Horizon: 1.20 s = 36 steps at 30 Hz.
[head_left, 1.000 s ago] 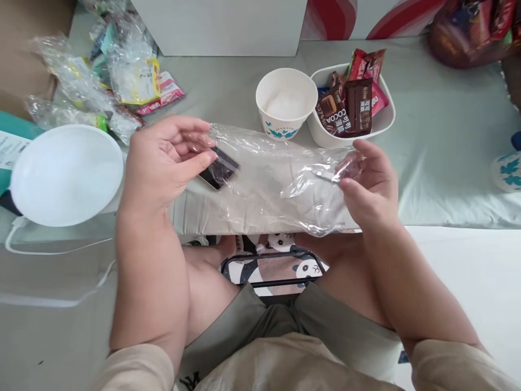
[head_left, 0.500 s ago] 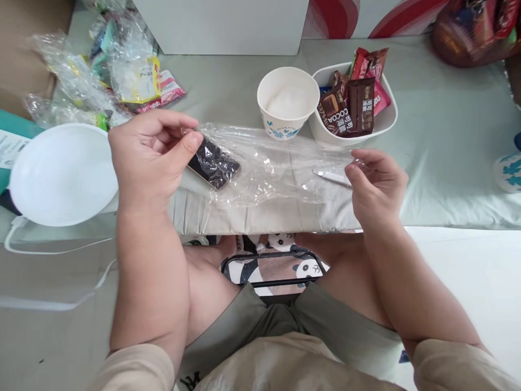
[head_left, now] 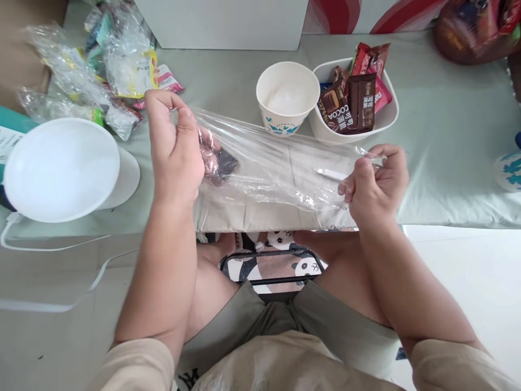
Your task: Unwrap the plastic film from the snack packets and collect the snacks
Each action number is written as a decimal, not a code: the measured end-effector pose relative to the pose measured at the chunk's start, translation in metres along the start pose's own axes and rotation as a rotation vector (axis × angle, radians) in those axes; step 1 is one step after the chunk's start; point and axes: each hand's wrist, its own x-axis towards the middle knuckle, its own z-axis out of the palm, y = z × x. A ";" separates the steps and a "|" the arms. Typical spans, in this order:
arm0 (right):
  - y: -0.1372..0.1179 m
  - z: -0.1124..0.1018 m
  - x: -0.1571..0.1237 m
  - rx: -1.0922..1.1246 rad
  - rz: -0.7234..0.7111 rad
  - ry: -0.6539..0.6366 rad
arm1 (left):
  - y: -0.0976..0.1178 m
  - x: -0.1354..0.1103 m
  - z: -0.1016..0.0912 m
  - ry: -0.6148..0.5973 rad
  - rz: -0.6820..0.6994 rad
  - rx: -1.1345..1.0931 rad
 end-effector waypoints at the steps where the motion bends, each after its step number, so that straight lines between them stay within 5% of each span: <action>1: 0.000 0.000 0.001 0.024 0.027 -0.002 | -0.003 0.001 0.001 0.030 0.015 0.010; 5: 0.007 -0.007 0.013 -0.011 0.097 0.068 | -0.002 0.007 -0.001 0.099 -0.212 0.055; 10: 0.014 -0.023 0.033 -0.020 -0.106 0.207 | 0.012 0.006 -0.009 -0.006 -0.522 0.085; 14: 0.010 -0.011 0.025 0.011 -0.192 -0.202 | 0.022 -0.004 -0.005 -0.255 -0.651 0.081; 19: 0.003 0.040 0.000 0.087 -0.049 -0.801 | 0.030 -0.017 0.008 -0.551 -0.801 -0.074; 22: -0.004 0.058 -0.007 0.127 0.148 -1.046 | 0.032 -0.018 0.008 -0.652 -0.716 -0.064; 24: -0.009 0.060 -0.007 0.160 0.249 -1.105 | 0.034 -0.014 0.005 -0.590 -0.587 -0.002; 27: -0.011 0.052 -0.006 0.272 0.325 -0.932 | 0.036 -0.006 0.001 -0.210 -0.439 0.027; 30: -0.005 0.045 -0.002 0.383 0.353 -0.628 | 0.035 -0.005 0.005 0.063 -0.495 -0.128; 32: 0.000 0.044 0.002 0.409 0.347 -0.468 | 0.030 -0.012 0.013 0.017 -0.641 -0.237; 36: 0.010 0.050 0.005 0.364 0.312 -0.302 | 0.014 -0.031 0.029 -0.337 -0.915 -0.169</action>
